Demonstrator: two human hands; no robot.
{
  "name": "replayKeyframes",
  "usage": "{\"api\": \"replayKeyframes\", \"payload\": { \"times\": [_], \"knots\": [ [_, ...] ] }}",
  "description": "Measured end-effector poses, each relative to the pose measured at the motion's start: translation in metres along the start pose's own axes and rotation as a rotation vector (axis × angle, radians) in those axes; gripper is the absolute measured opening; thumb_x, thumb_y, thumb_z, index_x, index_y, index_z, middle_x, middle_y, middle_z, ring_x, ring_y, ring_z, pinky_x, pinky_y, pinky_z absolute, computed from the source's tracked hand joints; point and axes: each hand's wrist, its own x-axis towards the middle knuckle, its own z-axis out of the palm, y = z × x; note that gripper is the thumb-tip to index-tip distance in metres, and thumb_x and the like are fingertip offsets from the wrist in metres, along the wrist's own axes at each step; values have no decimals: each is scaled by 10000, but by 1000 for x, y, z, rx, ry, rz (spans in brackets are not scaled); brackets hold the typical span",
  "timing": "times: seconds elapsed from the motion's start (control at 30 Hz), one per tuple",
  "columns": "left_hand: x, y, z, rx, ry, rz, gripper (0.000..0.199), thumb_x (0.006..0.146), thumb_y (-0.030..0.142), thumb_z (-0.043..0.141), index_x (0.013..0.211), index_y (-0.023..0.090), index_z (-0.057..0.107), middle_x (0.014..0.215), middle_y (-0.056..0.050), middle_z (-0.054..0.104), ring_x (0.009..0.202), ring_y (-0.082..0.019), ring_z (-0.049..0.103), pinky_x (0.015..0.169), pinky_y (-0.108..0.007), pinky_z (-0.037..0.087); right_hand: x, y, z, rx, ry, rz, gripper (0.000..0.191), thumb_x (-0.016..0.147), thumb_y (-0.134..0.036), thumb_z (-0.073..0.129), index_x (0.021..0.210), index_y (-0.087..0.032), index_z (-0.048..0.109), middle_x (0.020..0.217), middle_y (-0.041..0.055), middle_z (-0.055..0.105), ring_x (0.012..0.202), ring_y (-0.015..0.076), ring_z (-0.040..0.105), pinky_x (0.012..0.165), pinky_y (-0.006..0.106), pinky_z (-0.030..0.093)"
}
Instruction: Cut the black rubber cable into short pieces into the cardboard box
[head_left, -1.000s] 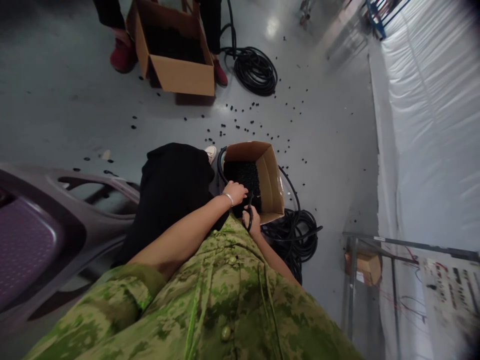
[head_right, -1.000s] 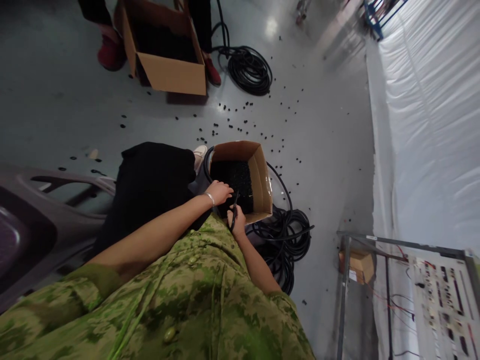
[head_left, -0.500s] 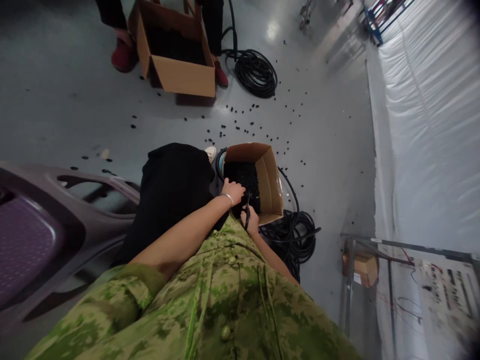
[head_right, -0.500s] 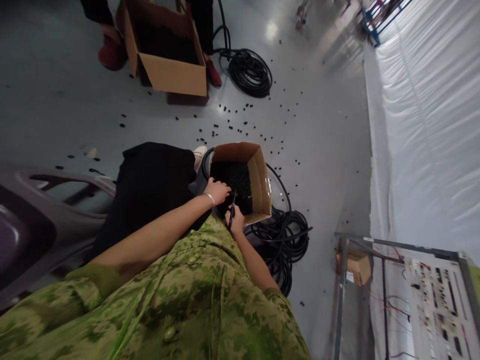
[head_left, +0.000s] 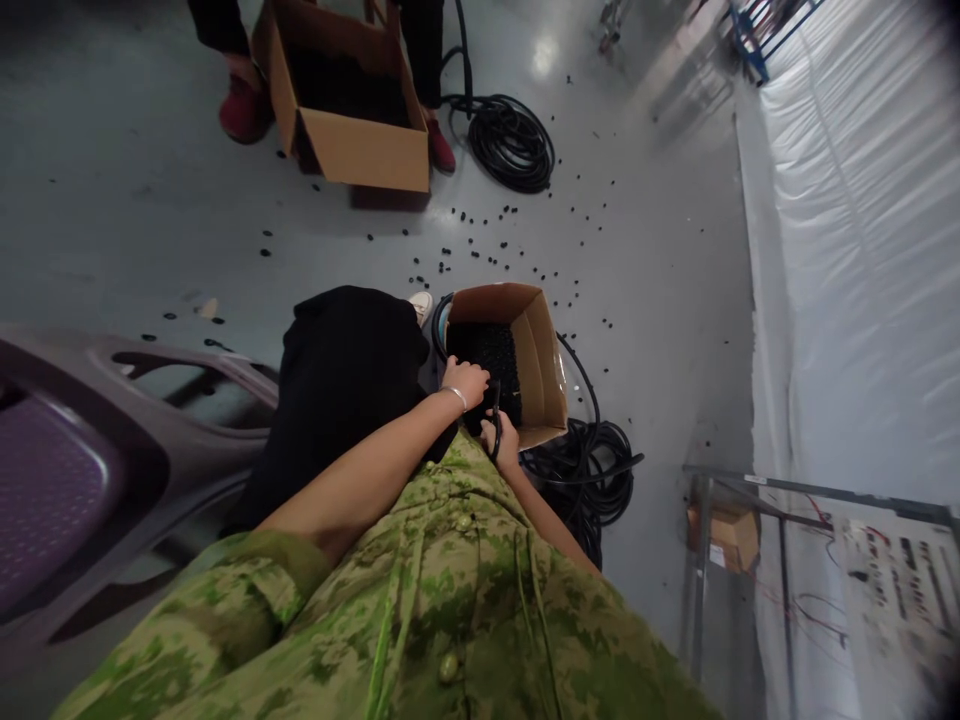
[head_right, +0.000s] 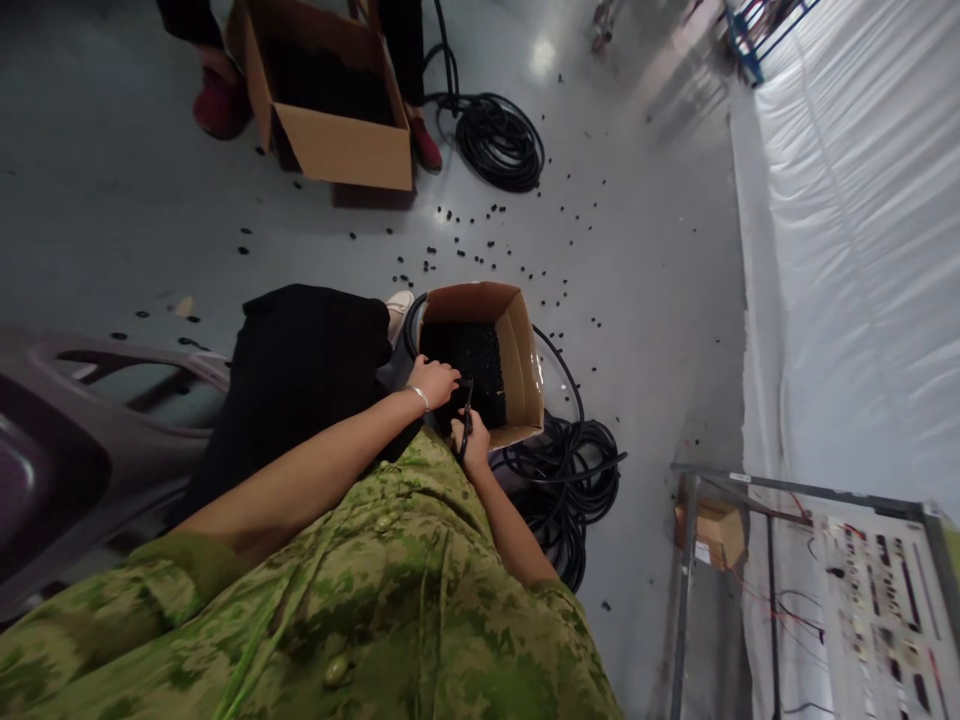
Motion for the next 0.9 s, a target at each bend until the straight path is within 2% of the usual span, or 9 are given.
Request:
{"api": "replayKeyframes", "payload": {
  "times": [0.1, 0.17, 0.43, 0.9],
  "knots": [
    [2, 0, 3, -39, 28, -10, 301, 944, 270, 510, 1098, 257, 768, 1153, -122, 744, 1113, -301, 638, 1015, -502, 283, -8, -6, -6, 189, -53, 89, 452, 791, -507, 619, 1110, -187, 595, 624, -35, 618, 502, 132, 541, 509, 240, 423],
    [4, -1, 5, -52, 38, -16, 308, 949, 278, 501, 1106, 264, 766, 1157, -113, 745, 1112, -293, 640, 1010, -491, 282, -13, -10, -11, 228, -77, 101, 455, 785, -499, 637, 1115, -187, 598, 668, -13, 652, 524, 136, 562, 523, 245, 437],
    [4, -1, 7, -64, 47, -2, 338, 950, 289, 479, 1128, 285, 768, 1166, -107, 748, 1102, -287, 637, 1005, -494, 288, -18, -15, -16, 108, -117, 44, 403, 795, -455, 643, 1095, -187, 655, 710, -2, 681, 614, 162, 610, 612, 270, 468],
    [3, -1, 7, -68, 34, 13, 299, 949, 280, 492, 1086, 282, 758, 1165, -94, 747, 1110, -272, 638, 1011, -476, 286, -17, -15, -16, 86, -110, 14, 413, 804, -473, 636, 1094, -181, 659, 692, 3, 682, 606, 166, 607, 615, 277, 468]
  ]
}}
